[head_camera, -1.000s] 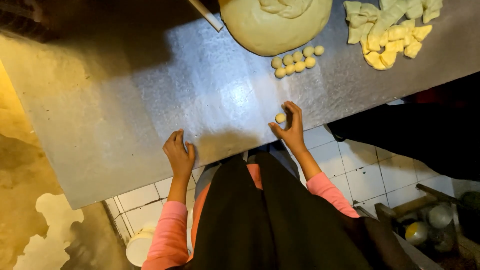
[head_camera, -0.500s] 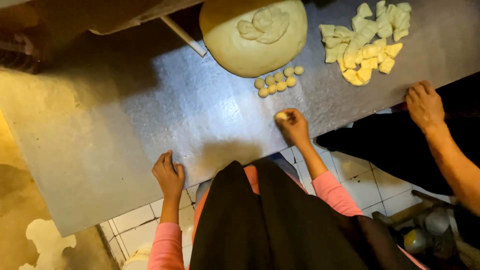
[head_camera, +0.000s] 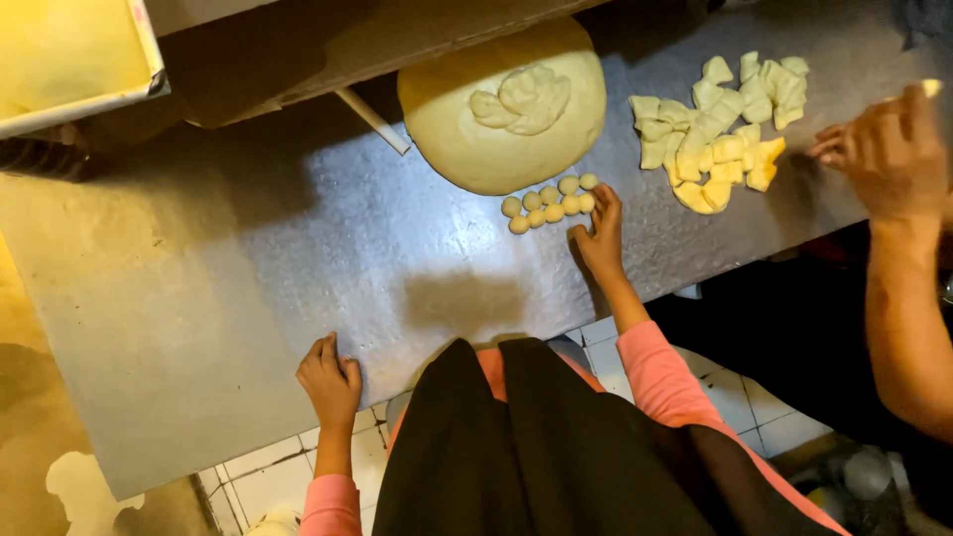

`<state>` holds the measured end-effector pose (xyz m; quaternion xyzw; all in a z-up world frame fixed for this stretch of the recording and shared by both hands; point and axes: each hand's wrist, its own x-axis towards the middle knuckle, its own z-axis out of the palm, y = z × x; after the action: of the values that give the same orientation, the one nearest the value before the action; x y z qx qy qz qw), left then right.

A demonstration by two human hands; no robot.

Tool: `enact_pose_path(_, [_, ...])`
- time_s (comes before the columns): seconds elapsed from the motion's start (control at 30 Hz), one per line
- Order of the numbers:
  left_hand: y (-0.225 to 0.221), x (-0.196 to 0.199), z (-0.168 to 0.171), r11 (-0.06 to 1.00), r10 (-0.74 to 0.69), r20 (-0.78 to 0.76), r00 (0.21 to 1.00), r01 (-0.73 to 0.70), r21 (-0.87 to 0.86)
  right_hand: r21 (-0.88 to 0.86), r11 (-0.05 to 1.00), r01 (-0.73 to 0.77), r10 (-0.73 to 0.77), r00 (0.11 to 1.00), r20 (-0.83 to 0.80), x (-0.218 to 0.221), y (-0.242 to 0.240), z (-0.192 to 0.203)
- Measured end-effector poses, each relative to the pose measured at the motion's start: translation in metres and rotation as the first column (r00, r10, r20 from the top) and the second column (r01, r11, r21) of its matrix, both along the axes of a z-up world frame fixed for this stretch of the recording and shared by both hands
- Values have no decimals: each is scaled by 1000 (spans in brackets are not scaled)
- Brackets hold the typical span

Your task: Shaping bread dough into small round balls on a metal workbench.

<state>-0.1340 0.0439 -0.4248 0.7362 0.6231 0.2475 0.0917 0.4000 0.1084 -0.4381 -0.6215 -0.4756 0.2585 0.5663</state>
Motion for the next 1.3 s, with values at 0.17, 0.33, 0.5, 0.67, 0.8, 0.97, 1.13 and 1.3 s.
enact_pose_path(0.17, [1, -3, -5, 1000, -13, -9, 1000, 13, -4, 47, 961, 273, -238, 723, 648, 43, 30, 30])
enact_pose_path(0.33, [2, -1, 0, 1000, 5, -8, 1000, -5, -17, 14, 921, 389, -265, 600, 755, 109, 82, 33])
enact_pose_path(0.5, [4, 1, 9, 998, 44, 1, 999, -44, 36, 121, 925, 360, -341, 645, 684, 131, 108, 27])
enact_pose_path(0.67, [2, -2, 7, 999, 32, 14, 999, -32, 1, 202, 872, 446, -482, 710, 514, 103, 89, 96])
enact_pose_path(0.8, [2, -3, 5, 999, 38, 30, 999, -37, -17, 289, 862, 417, -504, 771, 390, 52, 50, 201])
enact_pose_path(0.97, [2, -6, 3, 1000, 12, 48, 999, -12, 13, 413, 871, 268, -310, 950, 35, -33, -14, 300])
enact_pose_path(1.13, [2, -4, 8, 1000, -1, 20, 1000, 1, 25, 221, 974, 42, -80, 983, 166, -112, -64, 209])
enact_pose_path(1.3, [0, -5, 6, 1000, -4, 43, 999, 3, 23, -352, 836, -420, 546, 578, 607, -164, -98, 115])
